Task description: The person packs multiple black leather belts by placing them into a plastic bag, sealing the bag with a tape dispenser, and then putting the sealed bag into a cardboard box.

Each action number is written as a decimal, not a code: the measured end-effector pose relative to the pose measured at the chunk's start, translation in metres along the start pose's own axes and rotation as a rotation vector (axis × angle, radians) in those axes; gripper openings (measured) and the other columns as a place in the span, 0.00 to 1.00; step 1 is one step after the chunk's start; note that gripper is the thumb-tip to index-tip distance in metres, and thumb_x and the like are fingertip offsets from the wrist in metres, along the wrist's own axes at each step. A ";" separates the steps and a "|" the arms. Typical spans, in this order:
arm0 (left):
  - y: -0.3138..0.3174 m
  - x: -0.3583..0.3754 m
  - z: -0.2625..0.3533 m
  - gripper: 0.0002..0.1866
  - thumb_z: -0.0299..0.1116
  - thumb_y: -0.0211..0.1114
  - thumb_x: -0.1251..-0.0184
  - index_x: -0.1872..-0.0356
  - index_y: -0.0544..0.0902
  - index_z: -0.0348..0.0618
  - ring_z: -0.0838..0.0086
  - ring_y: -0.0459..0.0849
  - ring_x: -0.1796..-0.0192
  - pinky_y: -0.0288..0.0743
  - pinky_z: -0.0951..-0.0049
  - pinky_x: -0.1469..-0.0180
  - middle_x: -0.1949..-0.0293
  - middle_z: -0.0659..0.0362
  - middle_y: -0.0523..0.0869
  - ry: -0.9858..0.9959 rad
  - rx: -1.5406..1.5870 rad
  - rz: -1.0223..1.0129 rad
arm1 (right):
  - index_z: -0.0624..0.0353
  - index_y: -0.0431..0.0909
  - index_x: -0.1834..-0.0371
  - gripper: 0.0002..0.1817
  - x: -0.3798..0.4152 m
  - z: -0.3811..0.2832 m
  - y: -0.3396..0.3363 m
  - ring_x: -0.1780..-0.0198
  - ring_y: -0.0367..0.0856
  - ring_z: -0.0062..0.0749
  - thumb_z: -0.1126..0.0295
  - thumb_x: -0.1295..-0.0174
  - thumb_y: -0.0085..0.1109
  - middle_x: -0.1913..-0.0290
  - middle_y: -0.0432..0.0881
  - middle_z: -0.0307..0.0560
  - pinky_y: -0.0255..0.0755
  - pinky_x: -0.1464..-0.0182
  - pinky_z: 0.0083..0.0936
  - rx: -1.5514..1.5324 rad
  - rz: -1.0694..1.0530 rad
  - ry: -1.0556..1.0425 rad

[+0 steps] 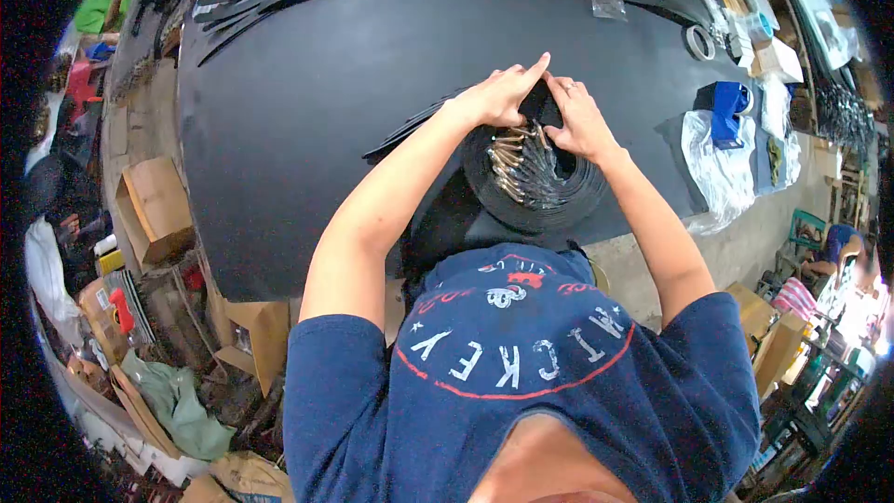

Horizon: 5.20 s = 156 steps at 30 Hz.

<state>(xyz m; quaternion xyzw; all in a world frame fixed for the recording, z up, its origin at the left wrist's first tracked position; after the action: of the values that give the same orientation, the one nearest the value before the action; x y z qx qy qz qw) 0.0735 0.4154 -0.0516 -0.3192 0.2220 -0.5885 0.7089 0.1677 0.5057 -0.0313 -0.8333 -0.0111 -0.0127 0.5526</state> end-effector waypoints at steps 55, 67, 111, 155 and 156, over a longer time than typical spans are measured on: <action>-0.023 0.073 0.016 0.58 0.30 0.77 0.66 0.28 0.54 0.46 0.51 0.84 0.52 0.79 0.58 0.51 0.52 0.46 0.84 -0.225 0.088 0.524 | 0.62 0.66 0.40 0.44 -0.052 -0.051 0.029 0.39 0.70 0.50 0.56 0.64 0.71 0.46 0.74 0.57 0.57 0.37 0.61 0.061 -0.181 -0.344; -0.024 0.075 0.024 0.45 0.31 0.72 0.62 0.34 0.67 0.46 0.51 0.83 0.48 0.76 0.60 0.44 0.45 0.44 0.81 -0.331 0.012 0.460 | 0.72 0.50 0.30 0.56 0.192 0.190 -0.093 0.27 0.49 0.63 0.53 0.56 0.73 0.30 0.52 0.75 0.43 0.25 0.42 -0.249 1.328 1.102; -0.019 0.053 0.037 0.38 0.22 0.73 0.59 0.38 0.74 0.41 0.59 0.72 0.34 0.66 0.64 0.33 0.38 0.51 0.76 -0.595 -0.226 0.250 | 0.64 0.59 0.31 0.35 0.195 0.242 -0.065 0.24 0.48 0.54 0.59 0.38 0.57 0.26 0.54 0.59 0.38 0.27 0.56 0.033 0.325 0.377; 0.029 0.077 -0.015 0.28 0.38 0.67 0.46 0.44 0.74 0.38 0.55 0.72 0.40 0.63 0.58 0.37 0.44 0.45 0.77 -0.370 0.081 0.518 | 0.61 0.78 0.52 0.22 -0.162 -0.218 -0.024 0.45 0.77 0.48 0.75 0.56 0.55 0.52 0.80 0.57 0.70 0.41 0.36 -0.622 0.153 -0.699; 0.013 0.085 -0.003 0.32 0.38 0.69 0.51 0.42 0.74 0.36 0.49 0.73 0.42 0.64 0.53 0.40 0.47 0.43 0.78 -0.255 -0.044 0.706 | 0.60 0.80 0.62 0.16 -0.142 -0.182 -0.042 0.53 0.80 0.47 0.78 0.58 0.54 0.59 0.81 0.52 0.72 0.47 0.34 -0.564 0.165 -0.550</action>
<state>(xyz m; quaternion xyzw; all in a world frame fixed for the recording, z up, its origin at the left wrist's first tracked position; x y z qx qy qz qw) 0.0982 0.3337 -0.0575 -0.3088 0.2408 -0.2586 0.8831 0.0226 0.3540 0.0738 -0.9226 -0.0876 0.2529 0.2780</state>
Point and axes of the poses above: each hand's wrist, its own x-axis away from the middle knuckle, its own y-axis out of the palm, z = x × y, the point moved 6 cm from there along -x, towards the middle knuckle
